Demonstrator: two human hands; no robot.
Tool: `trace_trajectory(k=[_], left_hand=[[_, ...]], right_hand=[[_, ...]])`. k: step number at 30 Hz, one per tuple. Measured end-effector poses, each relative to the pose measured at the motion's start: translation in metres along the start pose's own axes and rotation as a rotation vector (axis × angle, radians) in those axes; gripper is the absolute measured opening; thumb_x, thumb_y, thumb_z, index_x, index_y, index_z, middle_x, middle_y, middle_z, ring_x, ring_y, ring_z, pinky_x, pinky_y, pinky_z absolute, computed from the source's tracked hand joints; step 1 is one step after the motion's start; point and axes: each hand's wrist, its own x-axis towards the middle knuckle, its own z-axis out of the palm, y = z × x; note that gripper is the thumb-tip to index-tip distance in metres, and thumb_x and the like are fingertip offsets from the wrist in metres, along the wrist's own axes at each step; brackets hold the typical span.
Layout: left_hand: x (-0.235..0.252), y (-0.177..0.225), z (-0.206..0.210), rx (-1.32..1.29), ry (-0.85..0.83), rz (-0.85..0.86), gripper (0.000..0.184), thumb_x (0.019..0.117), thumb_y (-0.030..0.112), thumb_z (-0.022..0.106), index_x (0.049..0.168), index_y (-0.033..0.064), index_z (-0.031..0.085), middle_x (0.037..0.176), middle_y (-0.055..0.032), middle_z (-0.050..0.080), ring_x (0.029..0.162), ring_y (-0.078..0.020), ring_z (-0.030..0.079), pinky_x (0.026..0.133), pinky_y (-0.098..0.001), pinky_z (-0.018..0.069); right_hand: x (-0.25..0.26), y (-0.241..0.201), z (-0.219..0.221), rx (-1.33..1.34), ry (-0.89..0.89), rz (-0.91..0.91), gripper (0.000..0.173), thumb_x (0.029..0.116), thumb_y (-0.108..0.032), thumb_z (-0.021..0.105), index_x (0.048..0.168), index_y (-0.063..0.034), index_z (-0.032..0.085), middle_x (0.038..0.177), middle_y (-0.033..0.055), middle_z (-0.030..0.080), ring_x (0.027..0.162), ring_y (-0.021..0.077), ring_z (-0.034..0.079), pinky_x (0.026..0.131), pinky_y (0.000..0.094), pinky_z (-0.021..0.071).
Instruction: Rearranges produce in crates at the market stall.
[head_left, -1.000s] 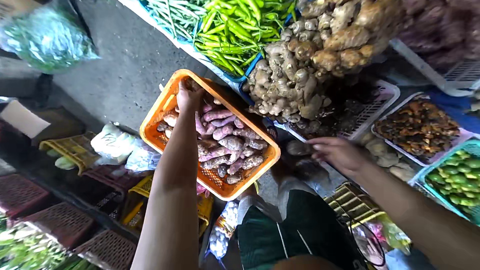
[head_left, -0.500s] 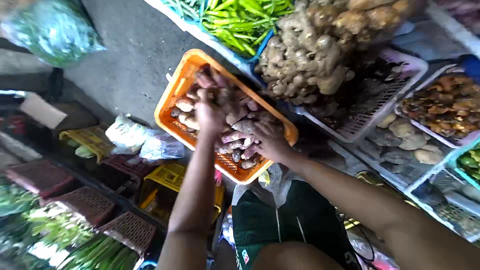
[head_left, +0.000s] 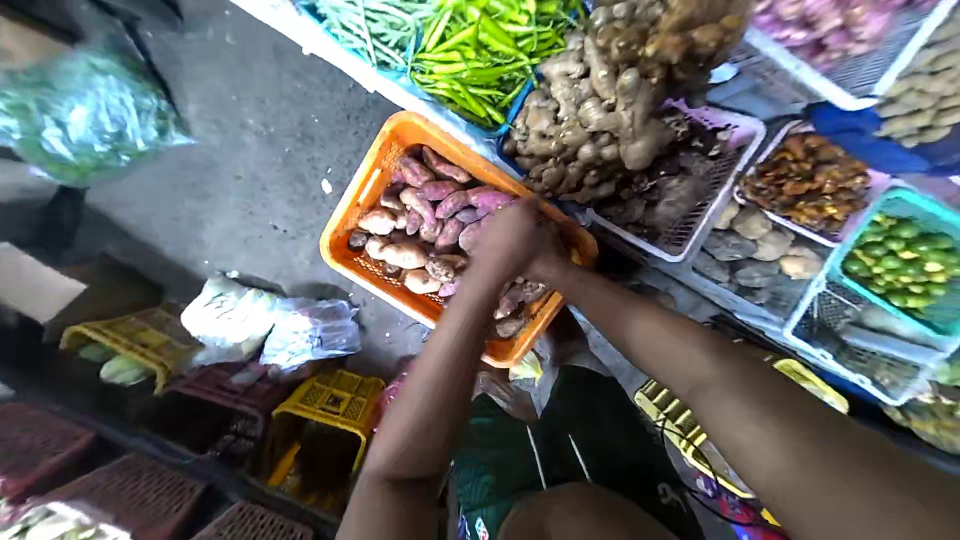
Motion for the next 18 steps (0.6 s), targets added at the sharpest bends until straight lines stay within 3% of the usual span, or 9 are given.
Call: trace_trajectory(k=[1, 2, 4, 6, 8, 11, 13, 15, 18], left_hand=[[-0.001, -0.045, 0.001, 0.1, 0.045, -0.105, 0.04, 0.095, 0.028, 0.069, 0.133, 0.0152, 0.064, 0.113, -0.0194, 0.072, 0.098, -0.0398, 0.071, 0.081, -0.0653, 0.0571], [0.0, -0.09, 0.005, 0.202, 0.054, -0.208, 0.044, 0.0918, 0.029, 0.072, 0.133, 0.0152, 0.065, 0.121, -0.0206, 0.07, 0.105, -0.0419, 0.069, 0.085, -0.0679, 0.0557], [0.0, -0.147, 0.016, 0.373, -0.086, -0.352, 0.06, 0.0907, 0.032, 0.073, 0.145, 0.0146, 0.056, 0.136, -0.0243, 0.061, 0.117, -0.0465, 0.063, 0.093, -0.0702, 0.0517], [0.001, -0.172, 0.031, 0.515, -0.227, -0.423, 0.077, 0.0862, 0.032, 0.076, 0.155, 0.0202, 0.043, 0.14, -0.0267, 0.058, 0.118, -0.0481, 0.063, 0.094, -0.0693, 0.0514], [0.0, -0.173, 0.035, 0.569, -0.205, -0.461, 0.068, 0.0873, 0.03, 0.073, 0.151, 0.0227, 0.05, 0.141, -0.0258, 0.058, 0.114, -0.0478, 0.065, 0.091, -0.0679, 0.0535], [-0.006, -0.172, 0.033, 0.536, -0.14, -0.507, 0.059, 0.0855, 0.032, 0.078, 0.141, 0.0193, 0.06, 0.146, -0.0227, 0.053, 0.116, -0.0461, 0.064, 0.092, -0.066, 0.0548], [-0.014, -0.158, 0.028, 0.451, -0.122, -0.528, 0.059, 0.0823, 0.037, 0.081, 0.135, 0.0154, 0.064, 0.137, -0.0211, 0.06, 0.121, -0.0434, 0.062, 0.097, -0.066, 0.0517], [-0.024, -0.122, 0.029, 0.327, -0.136, -0.545, 0.056, 0.0844, 0.047, 0.079, 0.128, 0.0131, 0.068, 0.122, -0.0183, 0.07, 0.115, -0.0394, 0.066, 0.098, -0.0659, 0.0508], [-0.037, -0.051, 0.054, -0.006, -0.185, -0.56, 0.052, 0.0878, 0.049, 0.078, 0.121, 0.0097, 0.071, 0.11, -0.0135, 0.074, 0.105, -0.03, 0.071, 0.097, -0.0577, 0.0552]], right_hand=[[-0.002, -0.011, -0.018, -0.021, -0.041, -0.012, 0.072, 0.0845, -0.052, 0.076, 0.147, -0.0221, 0.057, 0.147, 0.0147, 0.057, 0.141, 0.0344, 0.048, 0.121, 0.065, 0.025], [-0.001, -0.014, -0.02, -0.019, -0.017, -0.028, 0.076, 0.0777, -0.055, 0.082, 0.143, -0.0237, 0.06, 0.14, 0.0155, 0.063, 0.135, 0.0397, 0.053, 0.117, 0.072, 0.0252], [0.001, -0.007, -0.012, -0.056, 0.024, -0.043, 0.073, 0.0758, -0.058, 0.081, 0.139, -0.0252, 0.063, 0.132, 0.013, 0.068, 0.132, 0.0408, 0.054, 0.117, 0.0733, 0.0243], [0.006, -0.002, -0.002, -0.118, 0.079, -0.052, 0.066, 0.0757, -0.059, 0.079, 0.13, -0.0232, 0.068, 0.127, 0.0127, 0.069, 0.135, 0.0424, 0.051, 0.117, 0.0728, 0.0234], [0.006, -0.004, -0.001, -0.103, 0.105, -0.052, 0.064, 0.0724, -0.057, 0.082, 0.122, -0.0185, 0.072, 0.128, 0.0177, 0.067, 0.133, 0.0456, 0.05, 0.112, 0.0734, 0.0311], [-0.009, 0.003, -0.015, 0.022, 0.068, -0.025, 0.069, 0.0684, -0.058, 0.086, 0.122, -0.0181, 0.071, 0.137, 0.0228, 0.058, 0.134, 0.0454, 0.048, 0.103, 0.0687, 0.0449], [-0.029, 0.02, -0.036, 0.123, 0.0, -0.039, 0.067, 0.0656, -0.047, 0.09, 0.123, -0.019, 0.071, 0.142, 0.0223, 0.051, 0.132, 0.0431, 0.049, 0.1, 0.0668, 0.0478], [-0.064, 0.052, -0.06, 0.264, -0.096, -0.094, 0.067, 0.0658, -0.04, 0.095, 0.125, -0.0192, 0.072, 0.137, 0.0178, 0.056, 0.126, 0.0379, 0.055, 0.1, 0.0638, 0.0501], [-0.11, 0.121, -0.082, 0.574, -0.188, -0.125, 0.063, 0.072, -0.027, 0.095, 0.127, -0.0087, 0.07, 0.134, 0.0172, 0.061, 0.123, 0.0312, 0.06, 0.104, 0.0547, 0.0512]])
